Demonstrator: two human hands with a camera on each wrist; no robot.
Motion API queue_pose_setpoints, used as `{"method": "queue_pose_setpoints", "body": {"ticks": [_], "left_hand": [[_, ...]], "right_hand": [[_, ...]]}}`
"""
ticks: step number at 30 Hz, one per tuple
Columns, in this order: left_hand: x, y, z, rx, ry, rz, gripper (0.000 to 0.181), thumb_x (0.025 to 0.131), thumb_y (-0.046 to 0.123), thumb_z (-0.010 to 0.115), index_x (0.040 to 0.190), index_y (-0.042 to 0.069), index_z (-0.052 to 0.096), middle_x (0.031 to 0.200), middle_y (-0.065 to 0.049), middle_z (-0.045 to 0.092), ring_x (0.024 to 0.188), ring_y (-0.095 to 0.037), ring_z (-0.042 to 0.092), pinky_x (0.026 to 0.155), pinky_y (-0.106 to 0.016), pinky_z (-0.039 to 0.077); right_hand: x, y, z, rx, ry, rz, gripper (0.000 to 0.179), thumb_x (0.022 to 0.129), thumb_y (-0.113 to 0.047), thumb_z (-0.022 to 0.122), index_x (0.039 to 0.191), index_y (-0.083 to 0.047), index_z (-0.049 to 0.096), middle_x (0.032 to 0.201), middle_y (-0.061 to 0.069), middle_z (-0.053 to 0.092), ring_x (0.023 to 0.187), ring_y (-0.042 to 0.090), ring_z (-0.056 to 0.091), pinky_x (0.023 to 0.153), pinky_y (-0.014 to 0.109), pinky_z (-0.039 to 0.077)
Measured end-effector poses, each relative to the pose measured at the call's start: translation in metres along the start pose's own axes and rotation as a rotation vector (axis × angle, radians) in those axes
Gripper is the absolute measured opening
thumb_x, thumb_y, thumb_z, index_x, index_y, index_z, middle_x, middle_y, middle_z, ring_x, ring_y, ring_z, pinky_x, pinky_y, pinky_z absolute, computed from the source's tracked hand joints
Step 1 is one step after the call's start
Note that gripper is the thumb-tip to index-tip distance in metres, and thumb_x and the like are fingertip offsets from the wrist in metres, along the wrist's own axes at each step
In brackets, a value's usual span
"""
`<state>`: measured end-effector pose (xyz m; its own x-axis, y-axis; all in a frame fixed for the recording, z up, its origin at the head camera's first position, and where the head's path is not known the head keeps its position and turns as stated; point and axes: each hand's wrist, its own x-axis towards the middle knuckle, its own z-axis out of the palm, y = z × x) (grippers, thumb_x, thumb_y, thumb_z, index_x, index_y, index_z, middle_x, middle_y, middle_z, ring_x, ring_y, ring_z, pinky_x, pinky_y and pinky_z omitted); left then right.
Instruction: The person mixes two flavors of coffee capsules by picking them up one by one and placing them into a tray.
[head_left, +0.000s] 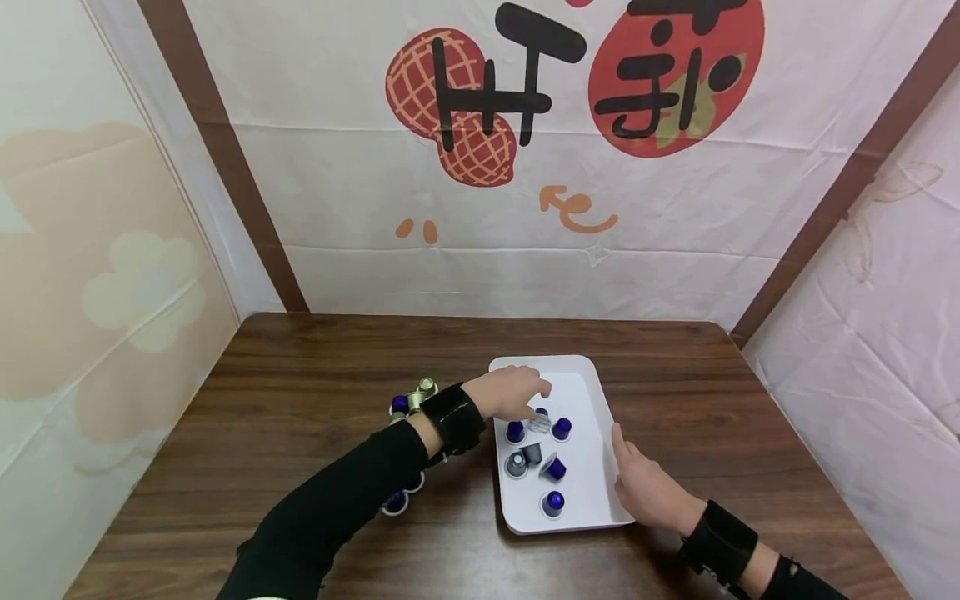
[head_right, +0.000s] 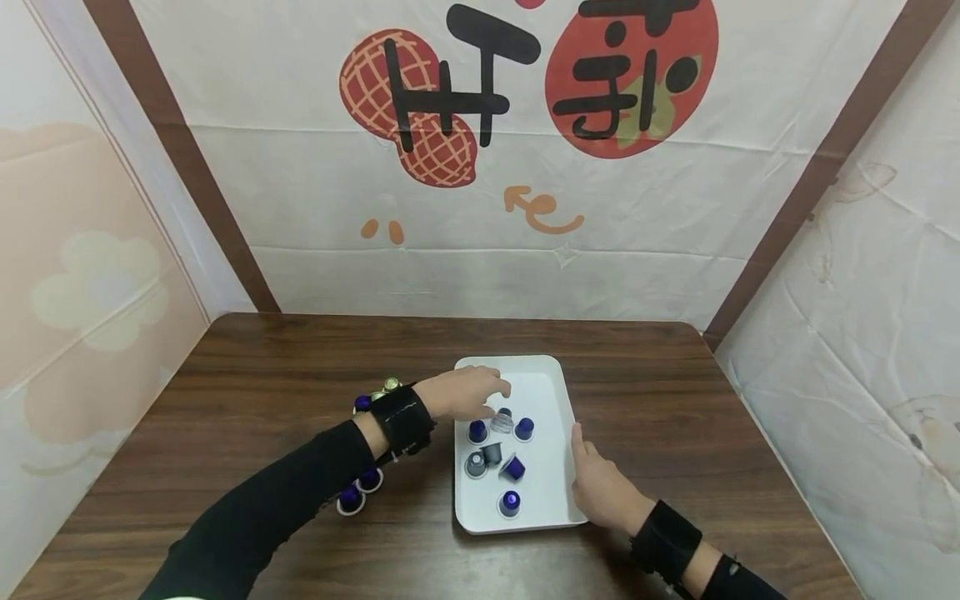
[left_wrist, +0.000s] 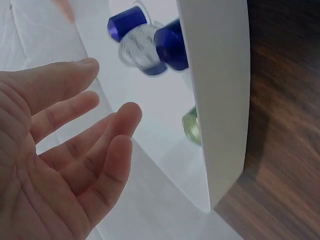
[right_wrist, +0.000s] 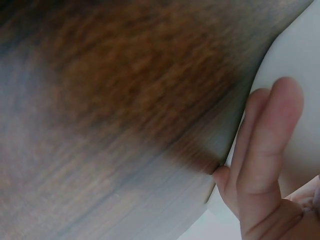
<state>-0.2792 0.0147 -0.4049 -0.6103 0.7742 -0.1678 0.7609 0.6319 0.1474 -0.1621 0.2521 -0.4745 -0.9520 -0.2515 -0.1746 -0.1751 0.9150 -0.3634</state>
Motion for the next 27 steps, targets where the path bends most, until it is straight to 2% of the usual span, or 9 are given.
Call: {"method": "queue_pose_setpoints", "body": {"ticks": [5,9,14,18,22,27], "left_hand": [[-0.012,-0.014,-0.004,-0.042,0.025,-0.019,0.031,0.090,0.019,0.064,0.120,0.010,0.062,0.118,-0.006,0.061,0.106,-0.018,0.057,0.089,-0.031,0.045],[-0.024,-0.029,-0.009,-0.093,0.042,-0.035,0.027,0.090,0.016,0.064,0.116,0.007,0.062,0.114,-0.009,0.063,0.097,-0.018,0.059,0.083,-0.032,0.047],[-0.040,-0.047,-0.014,-0.096,0.073,-0.067,0.018,0.090,0.016,0.064,0.105,0.008,0.064,0.096,-0.003,0.064,0.084,-0.015,0.058,0.074,-0.031,0.047],[-0.051,-0.064,-0.015,-0.131,0.078,-0.098,0.013,0.089,0.016,0.064,0.099,0.008,0.065,0.087,0.001,0.060,0.076,-0.014,0.055,0.070,-0.031,0.046],[-0.063,-0.083,-0.012,-0.137,0.049,-0.148,0.013,0.089,0.017,0.064,0.099,0.009,0.064,0.090,0.000,0.060,0.078,-0.015,0.054,0.071,-0.033,0.045],[-0.072,-0.101,-0.007,-0.137,-0.022,-0.244,0.018,0.091,0.020,0.062,0.105,0.007,0.064,0.091,-0.002,0.060,0.075,-0.016,0.054,0.070,-0.034,0.045]], "right_hand": [[-0.001,-0.001,-0.001,-0.013,0.000,0.000,0.075,0.090,0.000,0.055,0.147,0.009,0.007,0.138,0.031,0.036,0.092,0.022,0.059,0.082,0.040,0.049],[-0.001,-0.003,-0.001,-0.009,-0.007,0.012,0.074,0.090,0.000,0.054,0.147,0.009,0.007,0.138,0.031,0.036,0.093,0.023,0.059,0.080,0.040,0.050],[-0.001,-0.005,-0.001,-0.009,-0.018,0.038,0.075,0.090,0.000,0.055,0.147,0.009,0.007,0.139,0.031,0.036,0.091,0.022,0.059,0.079,0.039,0.050],[-0.001,-0.005,-0.001,-0.003,-0.014,0.040,0.076,0.089,0.001,0.056,0.147,0.009,0.006,0.138,0.031,0.036,0.088,0.022,0.060,0.076,0.038,0.050],[-0.002,-0.004,0.000,-0.014,0.000,0.009,0.075,0.089,0.002,0.055,0.146,0.010,0.008,0.137,0.031,0.038,0.086,0.021,0.059,0.074,0.037,0.050],[-0.003,-0.004,-0.001,-0.039,0.019,-0.035,0.073,0.088,0.002,0.055,0.145,0.012,0.010,0.133,0.032,0.042,0.084,0.021,0.058,0.072,0.037,0.050]]}}
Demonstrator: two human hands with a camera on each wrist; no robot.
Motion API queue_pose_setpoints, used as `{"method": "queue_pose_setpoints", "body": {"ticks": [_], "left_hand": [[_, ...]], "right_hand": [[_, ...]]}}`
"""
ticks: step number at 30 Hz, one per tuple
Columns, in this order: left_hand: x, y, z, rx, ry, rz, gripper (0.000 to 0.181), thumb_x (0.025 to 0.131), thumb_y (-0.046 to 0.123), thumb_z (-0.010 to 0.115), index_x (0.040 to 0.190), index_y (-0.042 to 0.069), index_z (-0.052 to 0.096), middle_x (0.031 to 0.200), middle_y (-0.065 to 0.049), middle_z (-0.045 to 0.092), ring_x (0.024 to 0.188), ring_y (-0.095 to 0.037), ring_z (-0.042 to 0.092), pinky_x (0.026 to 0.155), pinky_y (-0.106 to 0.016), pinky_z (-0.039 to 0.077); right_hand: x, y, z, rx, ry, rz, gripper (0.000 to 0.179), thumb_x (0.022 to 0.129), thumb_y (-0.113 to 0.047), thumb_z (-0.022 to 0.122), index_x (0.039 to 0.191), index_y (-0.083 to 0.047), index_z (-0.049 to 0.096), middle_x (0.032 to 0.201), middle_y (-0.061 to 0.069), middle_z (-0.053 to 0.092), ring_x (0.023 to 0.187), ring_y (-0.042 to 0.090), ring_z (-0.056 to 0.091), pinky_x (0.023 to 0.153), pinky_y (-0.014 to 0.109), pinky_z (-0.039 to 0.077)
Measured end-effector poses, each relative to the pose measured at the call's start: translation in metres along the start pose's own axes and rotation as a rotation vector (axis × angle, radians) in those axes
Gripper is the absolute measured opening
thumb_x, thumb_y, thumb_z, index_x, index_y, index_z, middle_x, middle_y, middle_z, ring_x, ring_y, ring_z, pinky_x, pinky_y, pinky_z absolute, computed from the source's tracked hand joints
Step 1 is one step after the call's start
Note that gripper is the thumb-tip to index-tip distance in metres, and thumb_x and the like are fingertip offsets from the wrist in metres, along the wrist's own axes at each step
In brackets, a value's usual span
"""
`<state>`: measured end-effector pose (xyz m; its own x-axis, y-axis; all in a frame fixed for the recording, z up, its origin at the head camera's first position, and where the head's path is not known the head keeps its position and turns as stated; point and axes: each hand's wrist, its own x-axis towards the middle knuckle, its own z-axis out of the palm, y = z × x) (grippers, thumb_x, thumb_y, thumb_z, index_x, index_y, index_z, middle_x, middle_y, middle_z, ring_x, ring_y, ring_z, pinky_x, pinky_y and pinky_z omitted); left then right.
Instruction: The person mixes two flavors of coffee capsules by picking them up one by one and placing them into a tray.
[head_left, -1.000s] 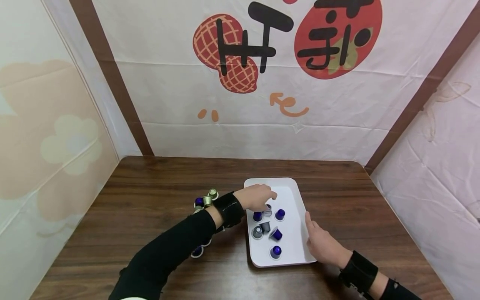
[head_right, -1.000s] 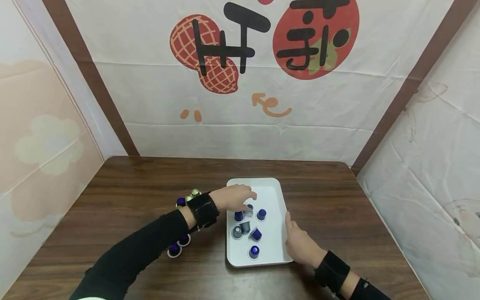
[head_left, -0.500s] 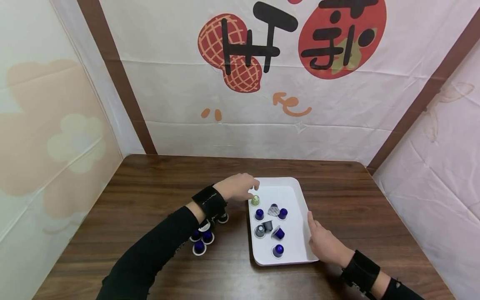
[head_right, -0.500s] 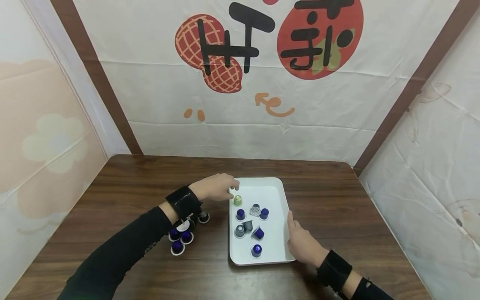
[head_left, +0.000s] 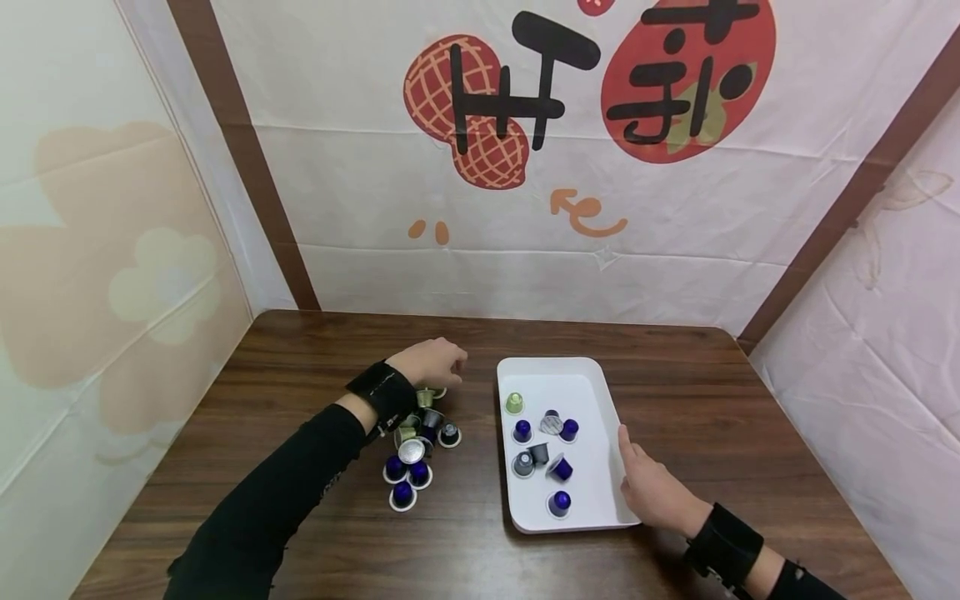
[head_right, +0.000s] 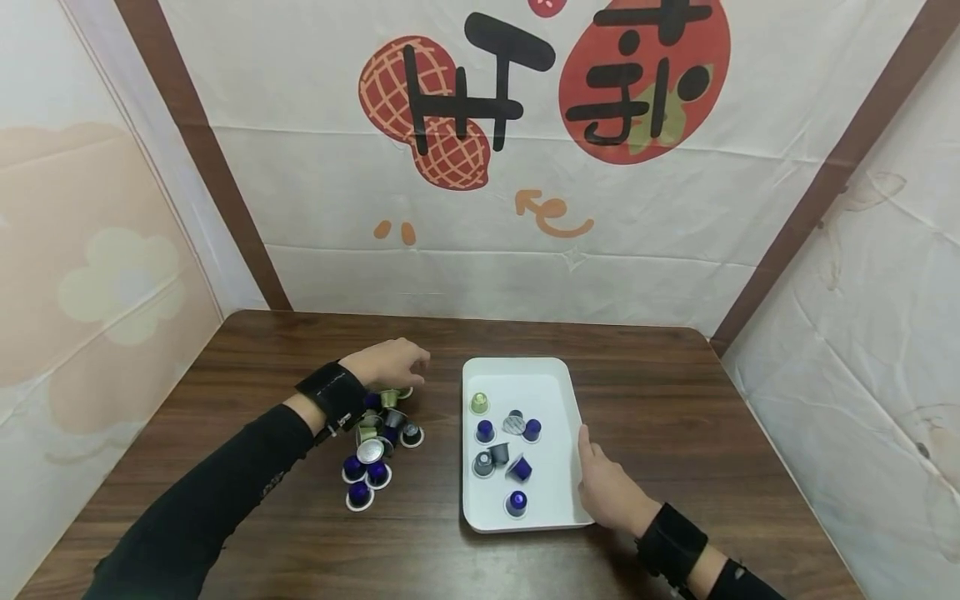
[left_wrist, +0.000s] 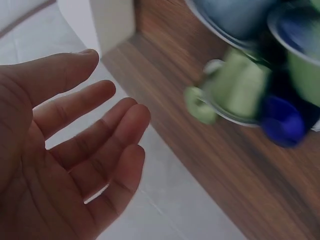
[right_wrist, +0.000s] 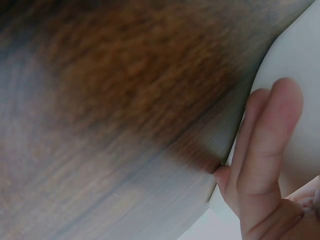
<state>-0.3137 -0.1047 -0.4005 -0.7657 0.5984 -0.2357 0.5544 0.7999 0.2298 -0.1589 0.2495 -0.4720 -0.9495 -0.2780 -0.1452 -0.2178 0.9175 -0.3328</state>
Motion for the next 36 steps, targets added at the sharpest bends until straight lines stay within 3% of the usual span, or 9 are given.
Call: {"method": "queue_pose_setpoints", "body": {"ticks": [9,12,18,26,36], "left_hand": [[0.007,-0.017,0.020,-0.011,-0.113,-0.140,0.032,0.093,0.025,0.061,0.118,0.006,0.058,0.105,-0.008,0.060,0.088,-0.021,0.056,0.076,-0.037,0.045],[0.009,-0.022,0.025,-0.016,-0.124,-0.179,0.037,0.092,0.025,0.061,0.123,0.006,0.056,0.106,-0.008,0.059,0.091,-0.023,0.056,0.077,-0.038,0.045],[0.014,-0.030,0.030,-0.032,-0.130,-0.225,0.031,0.091,0.022,0.061,0.117,0.006,0.058,0.100,-0.009,0.058,0.084,-0.023,0.054,0.072,-0.038,0.043],[0.018,-0.030,0.030,-0.054,-0.112,-0.242,0.019,0.089,0.017,0.063,0.106,0.008,0.060,0.094,-0.008,0.057,0.083,-0.024,0.053,0.070,-0.038,0.043],[0.018,-0.029,0.030,-0.027,-0.087,-0.177,0.006,0.088,0.007,0.061,0.090,0.010,0.056,0.083,-0.004,0.053,0.071,-0.020,0.049,0.062,-0.033,0.039]], "right_hand": [[-0.001,0.002,-0.002,0.013,-0.018,0.024,0.072,0.089,0.001,0.053,0.145,0.012,0.009,0.135,0.035,0.038,0.085,0.023,0.059,0.073,0.039,0.050],[-0.001,0.003,0.000,0.020,-0.017,0.024,0.073,0.089,0.001,0.053,0.145,0.012,0.008,0.137,0.035,0.036,0.088,0.024,0.060,0.076,0.041,0.050],[0.000,0.004,0.003,0.028,-0.004,0.023,0.074,0.088,0.002,0.054,0.145,0.011,0.008,0.136,0.033,0.037,0.088,0.023,0.059,0.075,0.039,0.050],[0.004,0.002,0.003,0.026,-0.004,0.034,0.074,0.089,0.001,0.055,0.146,0.010,0.008,0.137,0.032,0.038,0.083,0.020,0.059,0.073,0.036,0.049],[0.003,0.002,0.002,0.033,-0.013,0.041,0.075,0.089,0.001,0.055,0.146,0.009,0.008,0.138,0.032,0.037,0.083,0.020,0.059,0.075,0.038,0.050]]}}
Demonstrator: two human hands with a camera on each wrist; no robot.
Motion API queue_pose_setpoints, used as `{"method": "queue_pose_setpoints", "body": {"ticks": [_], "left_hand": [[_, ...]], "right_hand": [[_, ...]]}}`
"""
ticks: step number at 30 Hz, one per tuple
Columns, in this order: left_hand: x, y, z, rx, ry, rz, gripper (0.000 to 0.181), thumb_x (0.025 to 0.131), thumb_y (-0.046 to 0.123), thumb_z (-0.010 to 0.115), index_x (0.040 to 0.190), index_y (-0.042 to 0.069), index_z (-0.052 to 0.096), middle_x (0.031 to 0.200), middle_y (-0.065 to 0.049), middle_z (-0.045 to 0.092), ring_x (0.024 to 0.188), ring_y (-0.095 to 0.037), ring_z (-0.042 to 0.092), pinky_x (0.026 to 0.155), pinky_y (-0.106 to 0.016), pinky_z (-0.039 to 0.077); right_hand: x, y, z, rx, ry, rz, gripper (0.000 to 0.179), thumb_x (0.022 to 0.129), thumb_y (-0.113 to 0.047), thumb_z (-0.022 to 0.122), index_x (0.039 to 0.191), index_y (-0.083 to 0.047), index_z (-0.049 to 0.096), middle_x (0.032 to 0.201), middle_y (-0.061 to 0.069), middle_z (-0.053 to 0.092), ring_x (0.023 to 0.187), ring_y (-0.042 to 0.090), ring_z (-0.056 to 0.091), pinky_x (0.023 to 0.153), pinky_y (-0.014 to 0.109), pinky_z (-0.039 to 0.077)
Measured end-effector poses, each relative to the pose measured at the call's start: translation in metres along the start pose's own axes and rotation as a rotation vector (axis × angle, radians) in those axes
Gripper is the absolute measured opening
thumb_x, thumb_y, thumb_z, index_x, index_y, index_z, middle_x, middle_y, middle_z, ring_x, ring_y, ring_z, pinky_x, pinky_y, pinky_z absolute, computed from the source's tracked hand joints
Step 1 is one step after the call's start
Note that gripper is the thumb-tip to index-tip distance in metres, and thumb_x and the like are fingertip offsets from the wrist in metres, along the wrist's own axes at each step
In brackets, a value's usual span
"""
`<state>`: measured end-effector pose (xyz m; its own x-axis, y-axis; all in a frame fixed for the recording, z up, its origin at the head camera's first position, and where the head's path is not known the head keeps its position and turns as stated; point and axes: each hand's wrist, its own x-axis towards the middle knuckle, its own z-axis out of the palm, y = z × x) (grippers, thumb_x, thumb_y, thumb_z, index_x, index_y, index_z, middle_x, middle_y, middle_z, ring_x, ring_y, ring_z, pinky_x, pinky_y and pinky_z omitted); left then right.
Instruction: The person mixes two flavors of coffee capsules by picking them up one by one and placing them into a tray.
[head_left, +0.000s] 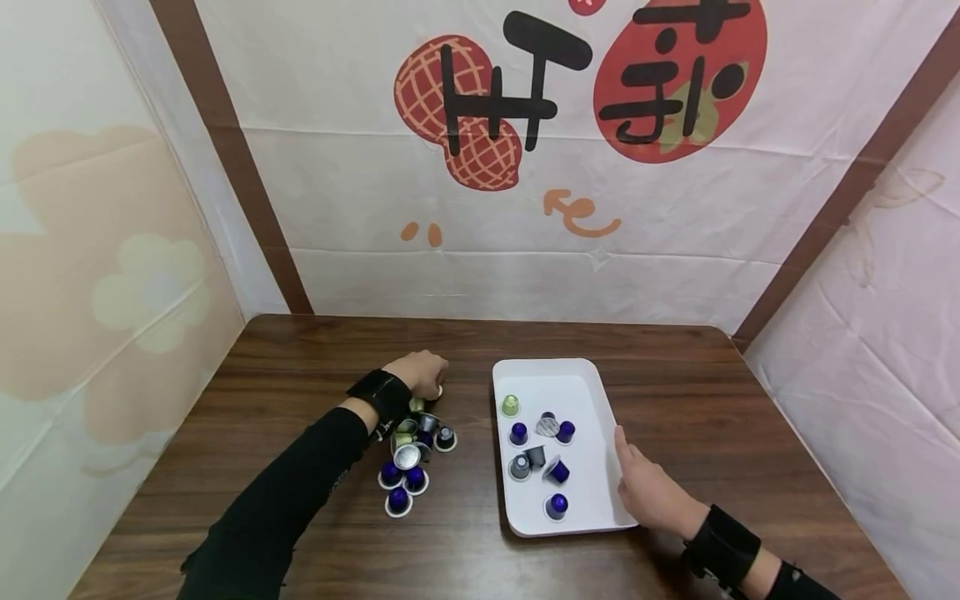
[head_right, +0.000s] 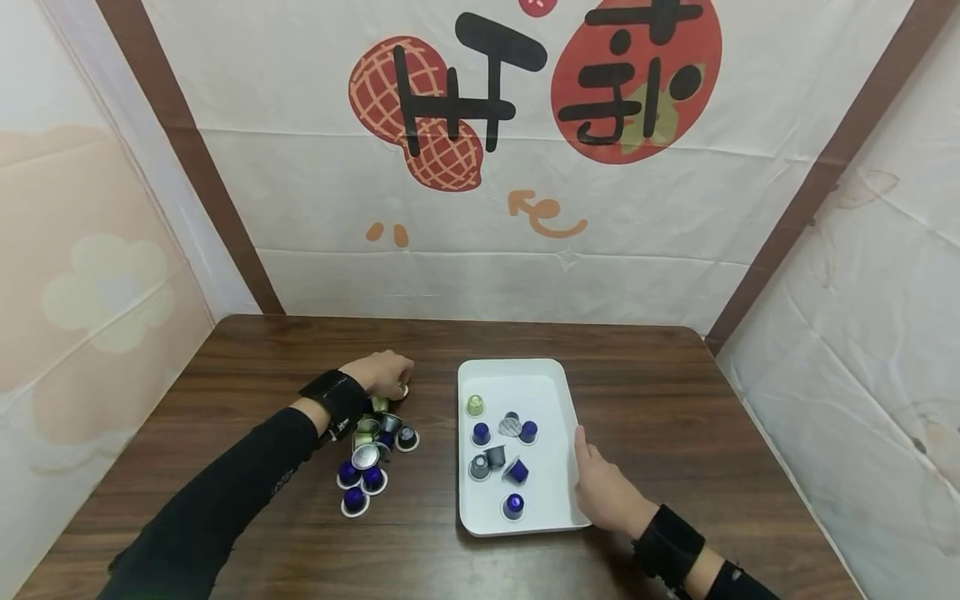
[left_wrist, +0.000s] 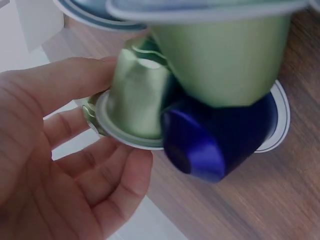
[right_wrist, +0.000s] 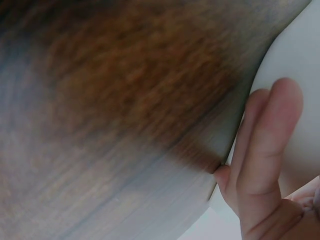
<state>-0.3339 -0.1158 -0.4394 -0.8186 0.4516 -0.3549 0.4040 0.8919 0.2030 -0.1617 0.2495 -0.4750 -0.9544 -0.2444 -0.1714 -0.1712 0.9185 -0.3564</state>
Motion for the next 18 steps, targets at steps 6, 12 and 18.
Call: {"method": "queue_pose_setpoints", "body": {"ticks": [6,12,18], "left_hand": [[0.001,0.003,-0.003,0.014,0.048,0.064,0.025,0.091,0.014,0.062,0.115,0.007,0.057,0.104,-0.009,0.059,0.088,-0.024,0.057,0.073,-0.036,0.045],[-0.006,0.010,-0.008,0.071,0.083,0.126,0.039,0.091,0.012,0.060,0.128,0.001,0.054,0.120,-0.015,0.057,0.109,-0.030,0.053,0.088,-0.041,0.044],[-0.016,0.019,-0.014,0.060,0.103,0.150,0.041,0.088,0.011,0.059,0.128,0.003,0.054,0.124,-0.016,0.052,0.104,-0.028,0.052,0.083,-0.039,0.044]], "right_hand": [[0.000,0.001,-0.001,0.012,-0.011,0.012,0.075,0.089,0.001,0.055,0.147,0.008,0.007,0.138,0.031,0.037,0.082,0.019,0.059,0.073,0.036,0.049],[-0.001,0.000,-0.002,0.006,-0.004,0.000,0.075,0.089,0.000,0.055,0.147,0.009,0.007,0.138,0.031,0.038,0.080,0.018,0.058,0.071,0.035,0.048],[-0.001,0.000,0.000,0.011,0.002,0.003,0.075,0.089,0.001,0.055,0.147,0.009,0.007,0.138,0.031,0.037,0.078,0.018,0.057,0.071,0.035,0.048]]}}
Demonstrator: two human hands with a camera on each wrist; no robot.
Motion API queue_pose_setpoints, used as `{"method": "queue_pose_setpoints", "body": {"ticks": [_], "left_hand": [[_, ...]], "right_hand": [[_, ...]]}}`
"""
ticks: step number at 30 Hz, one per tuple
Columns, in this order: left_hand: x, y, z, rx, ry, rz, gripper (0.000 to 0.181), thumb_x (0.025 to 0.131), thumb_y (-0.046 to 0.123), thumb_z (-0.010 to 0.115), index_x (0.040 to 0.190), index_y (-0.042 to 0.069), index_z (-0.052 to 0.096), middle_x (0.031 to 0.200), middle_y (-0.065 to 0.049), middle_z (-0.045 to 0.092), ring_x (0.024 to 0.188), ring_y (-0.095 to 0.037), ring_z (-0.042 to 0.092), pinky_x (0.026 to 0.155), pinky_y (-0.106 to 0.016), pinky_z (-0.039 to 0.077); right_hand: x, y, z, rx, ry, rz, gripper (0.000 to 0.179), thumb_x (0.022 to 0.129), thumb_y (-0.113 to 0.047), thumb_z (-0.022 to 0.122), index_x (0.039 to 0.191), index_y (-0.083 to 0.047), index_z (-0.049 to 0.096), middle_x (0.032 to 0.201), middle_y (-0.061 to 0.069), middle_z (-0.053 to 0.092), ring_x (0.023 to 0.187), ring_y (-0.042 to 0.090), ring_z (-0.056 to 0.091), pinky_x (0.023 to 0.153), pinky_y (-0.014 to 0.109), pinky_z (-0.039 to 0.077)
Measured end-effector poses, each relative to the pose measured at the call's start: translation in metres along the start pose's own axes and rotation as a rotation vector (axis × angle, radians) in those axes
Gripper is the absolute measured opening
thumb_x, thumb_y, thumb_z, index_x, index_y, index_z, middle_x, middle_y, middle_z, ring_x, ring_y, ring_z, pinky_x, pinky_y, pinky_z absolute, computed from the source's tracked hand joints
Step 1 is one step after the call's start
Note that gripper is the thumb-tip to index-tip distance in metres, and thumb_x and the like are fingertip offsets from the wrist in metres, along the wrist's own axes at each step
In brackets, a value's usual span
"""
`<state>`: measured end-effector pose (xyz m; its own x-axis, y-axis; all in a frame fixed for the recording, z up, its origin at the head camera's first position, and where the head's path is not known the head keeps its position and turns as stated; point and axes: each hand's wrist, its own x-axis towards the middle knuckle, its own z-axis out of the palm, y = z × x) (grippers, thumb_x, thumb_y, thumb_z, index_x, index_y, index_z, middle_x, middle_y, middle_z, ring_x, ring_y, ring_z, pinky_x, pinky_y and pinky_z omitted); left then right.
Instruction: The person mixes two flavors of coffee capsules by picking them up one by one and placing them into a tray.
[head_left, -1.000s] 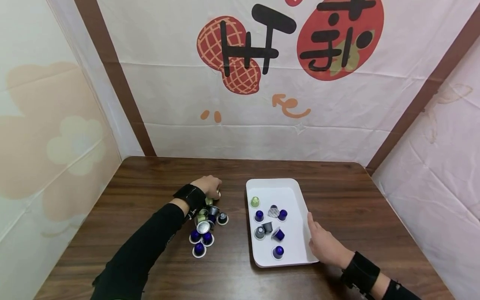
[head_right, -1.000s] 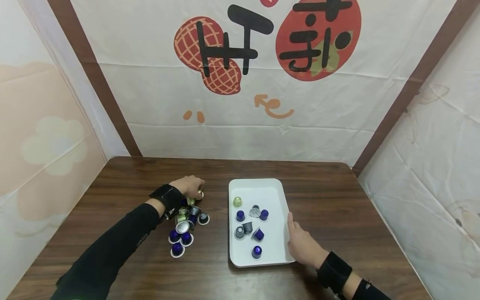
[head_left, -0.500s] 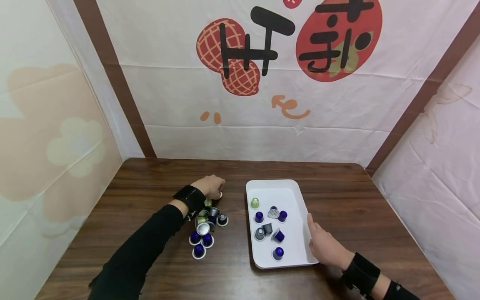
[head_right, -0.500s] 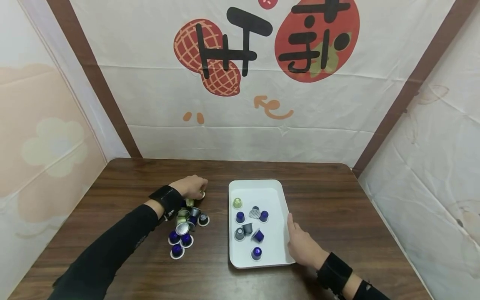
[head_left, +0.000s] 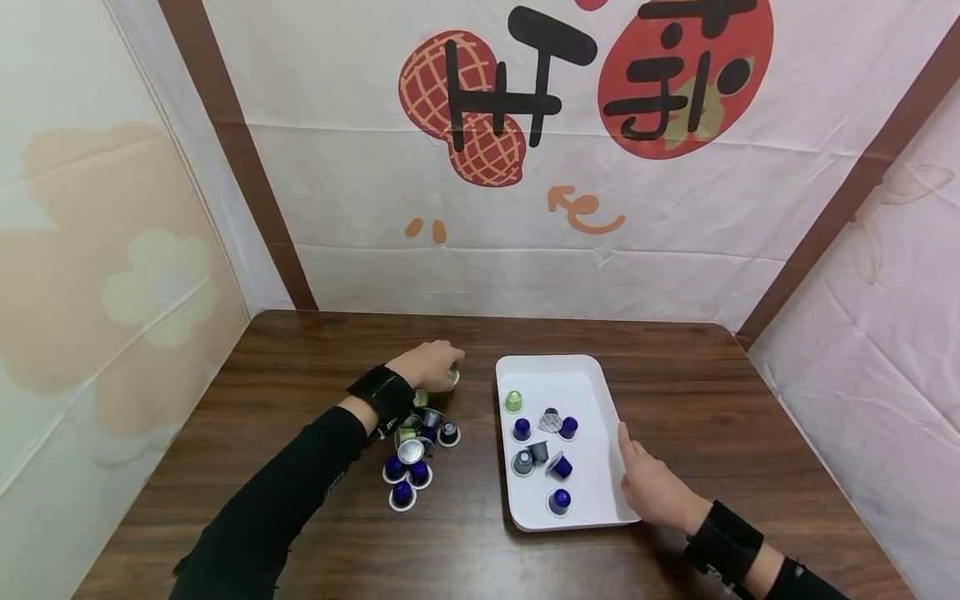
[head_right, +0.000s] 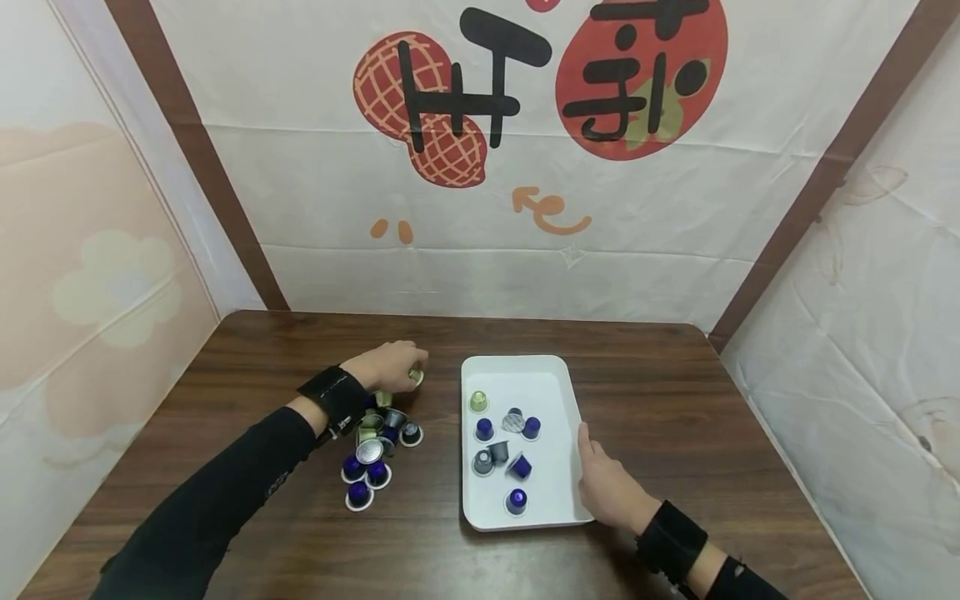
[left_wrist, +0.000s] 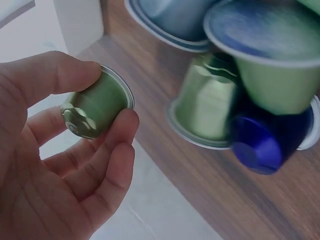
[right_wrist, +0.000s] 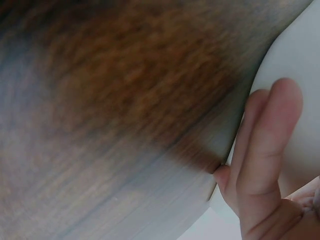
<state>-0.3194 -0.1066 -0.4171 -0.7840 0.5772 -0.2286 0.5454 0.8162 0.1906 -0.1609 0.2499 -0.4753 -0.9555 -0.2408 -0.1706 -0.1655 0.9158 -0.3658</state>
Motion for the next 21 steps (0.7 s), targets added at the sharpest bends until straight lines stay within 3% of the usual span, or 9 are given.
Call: {"method": "queue_pose_setpoints", "body": {"ticks": [3,8,15,21], "left_hand": [[-0.003,0.005,-0.004,-0.026,0.013,0.004,0.038,0.087,0.010,0.059,0.125,0.005,0.055,0.117,-0.013,0.052,0.090,-0.022,0.050,0.075,-0.035,0.042],[-0.004,0.015,-0.010,-0.048,0.032,0.039,0.021,0.084,0.007,0.059,0.105,0.010,0.058,0.098,-0.007,0.051,0.078,-0.020,0.046,0.065,-0.031,0.038],[-0.002,0.032,-0.016,-0.044,0.047,0.086,0.014,0.085,0.009,0.061,0.093,0.016,0.052,0.091,-0.002,0.047,0.073,-0.017,0.045,0.061,-0.028,0.037],[-0.003,0.052,-0.021,-0.012,0.092,0.156,0.014,0.085,0.010,0.062,0.088,0.016,0.049,0.086,-0.001,0.046,0.070,-0.015,0.042,0.061,-0.027,0.035]], "right_hand": [[0.000,-0.001,-0.001,0.001,-0.007,0.003,0.075,0.089,0.001,0.053,0.147,0.009,0.006,0.138,0.032,0.036,0.083,0.020,0.059,0.075,0.038,0.050],[0.000,-0.002,-0.002,-0.006,-0.012,0.008,0.075,0.089,0.001,0.055,0.147,0.009,0.007,0.138,0.032,0.037,0.093,0.023,0.059,0.084,0.044,0.048],[0.000,0.000,-0.002,-0.010,-0.010,0.012,0.076,0.089,0.000,0.054,0.147,0.007,0.005,0.139,0.030,0.037,0.079,0.018,0.058,0.071,0.035,0.049],[-0.001,0.001,-0.001,-0.024,0.007,-0.022,0.076,0.089,0.000,0.054,0.147,0.008,0.006,0.139,0.031,0.037,0.086,0.020,0.059,0.076,0.037,0.049]]}}
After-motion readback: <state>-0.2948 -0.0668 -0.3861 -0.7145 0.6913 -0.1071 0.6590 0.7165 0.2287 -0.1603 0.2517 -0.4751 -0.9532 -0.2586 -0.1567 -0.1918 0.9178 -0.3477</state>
